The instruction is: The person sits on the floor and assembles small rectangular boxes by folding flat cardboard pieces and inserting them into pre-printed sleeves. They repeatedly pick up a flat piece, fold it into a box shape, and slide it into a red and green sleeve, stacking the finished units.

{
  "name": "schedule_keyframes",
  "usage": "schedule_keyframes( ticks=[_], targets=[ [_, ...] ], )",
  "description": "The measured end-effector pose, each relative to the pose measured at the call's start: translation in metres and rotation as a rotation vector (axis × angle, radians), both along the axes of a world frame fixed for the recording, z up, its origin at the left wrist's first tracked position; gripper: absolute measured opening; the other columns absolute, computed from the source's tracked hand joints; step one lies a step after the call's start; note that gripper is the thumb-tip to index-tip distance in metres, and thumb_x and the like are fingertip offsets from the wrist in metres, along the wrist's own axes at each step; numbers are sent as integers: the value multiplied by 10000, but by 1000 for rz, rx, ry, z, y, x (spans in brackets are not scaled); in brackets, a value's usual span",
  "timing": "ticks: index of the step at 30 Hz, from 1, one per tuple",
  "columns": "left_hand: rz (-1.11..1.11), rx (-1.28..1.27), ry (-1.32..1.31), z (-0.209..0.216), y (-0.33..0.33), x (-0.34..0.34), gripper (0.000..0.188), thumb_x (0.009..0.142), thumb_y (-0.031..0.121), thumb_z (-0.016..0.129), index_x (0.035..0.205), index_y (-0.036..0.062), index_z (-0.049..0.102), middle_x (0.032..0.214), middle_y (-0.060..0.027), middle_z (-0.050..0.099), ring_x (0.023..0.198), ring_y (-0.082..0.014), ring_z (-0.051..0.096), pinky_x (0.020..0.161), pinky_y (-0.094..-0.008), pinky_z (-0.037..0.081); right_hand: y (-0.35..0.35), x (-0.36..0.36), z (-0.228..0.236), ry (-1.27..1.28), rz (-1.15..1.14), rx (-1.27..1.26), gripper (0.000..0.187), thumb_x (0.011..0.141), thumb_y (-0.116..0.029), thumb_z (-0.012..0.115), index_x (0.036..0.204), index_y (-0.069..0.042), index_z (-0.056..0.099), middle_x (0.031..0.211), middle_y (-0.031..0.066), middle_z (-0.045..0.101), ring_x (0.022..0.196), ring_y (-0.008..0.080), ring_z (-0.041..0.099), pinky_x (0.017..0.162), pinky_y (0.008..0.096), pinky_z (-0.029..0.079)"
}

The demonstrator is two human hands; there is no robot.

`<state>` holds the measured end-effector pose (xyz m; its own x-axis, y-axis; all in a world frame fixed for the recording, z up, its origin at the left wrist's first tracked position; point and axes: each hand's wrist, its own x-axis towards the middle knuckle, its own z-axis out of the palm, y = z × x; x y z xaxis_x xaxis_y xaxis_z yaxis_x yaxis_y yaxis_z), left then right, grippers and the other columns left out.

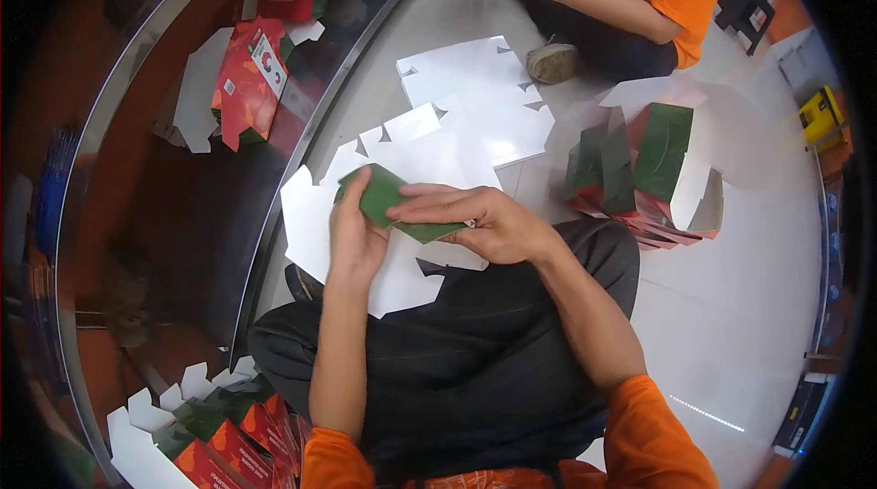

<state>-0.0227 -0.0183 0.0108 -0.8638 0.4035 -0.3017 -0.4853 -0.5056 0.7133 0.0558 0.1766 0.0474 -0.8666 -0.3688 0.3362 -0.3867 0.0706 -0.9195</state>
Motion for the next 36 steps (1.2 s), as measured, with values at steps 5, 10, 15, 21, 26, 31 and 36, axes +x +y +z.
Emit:
schedule_keyframes(
  ticks=[5,10,15,21,26,31,36],
  targets=[
    [122,116,70,11,15,10,294,920,23,585,1201,21,500,1109,-94,613,1010,-190,624,857,-312,544,-11,-1,-7,-3,-395,-80,558,752,83,650,1273,-114,612,1350,147,541,1262,307,496,1032,361,407],
    [187,132,199,20,20,17,392,913,-38,562,1282,36,450,1168,-106,591,1038,-197,620,881,-337,560,-5,-3,-19,351,-394,390,581,757,-35,732,1303,-151,574,1467,173,382,1272,375,457,994,381,440],
    [209,39,314,18,30,25,399,911,-36,572,1283,25,443,1166,-98,588,1010,-174,623,796,-292,574,-21,3,-20,305,-578,488,566,821,-153,700,1356,-143,517,1399,212,426,1212,402,485,957,400,459],
    [150,-9,253,-4,37,38,343,963,95,550,1294,46,472,1208,-82,564,941,-163,599,684,-284,515,-37,-1,-22,-91,-627,590,718,927,-284,588,1492,-58,206,1220,270,478,1030,413,558,845,417,492],
    [-133,-710,744,11,26,29,341,946,128,553,1264,19,499,982,-139,658,763,-202,624,674,-326,489,-2,1,-26,-118,-325,478,704,947,-330,518,1473,-37,154,1092,241,574,961,427,595,808,465,479],
    [-454,-1118,1015,19,-5,20,396,885,82,576,1272,54,501,839,-250,641,804,-426,631,721,-442,473,8,-13,-24,-36,-440,488,522,965,-298,510,1422,-118,332,1078,233,635,901,422,627,787,440,482],
    [-432,-1187,991,29,-1,21,344,923,136,544,1267,130,530,848,-234,653,836,-425,635,720,-461,474,1,-23,-44,-389,-477,606,455,1003,-360,428,1336,-50,403,896,247,653,781,397,640,767,445,484]
  ],
)
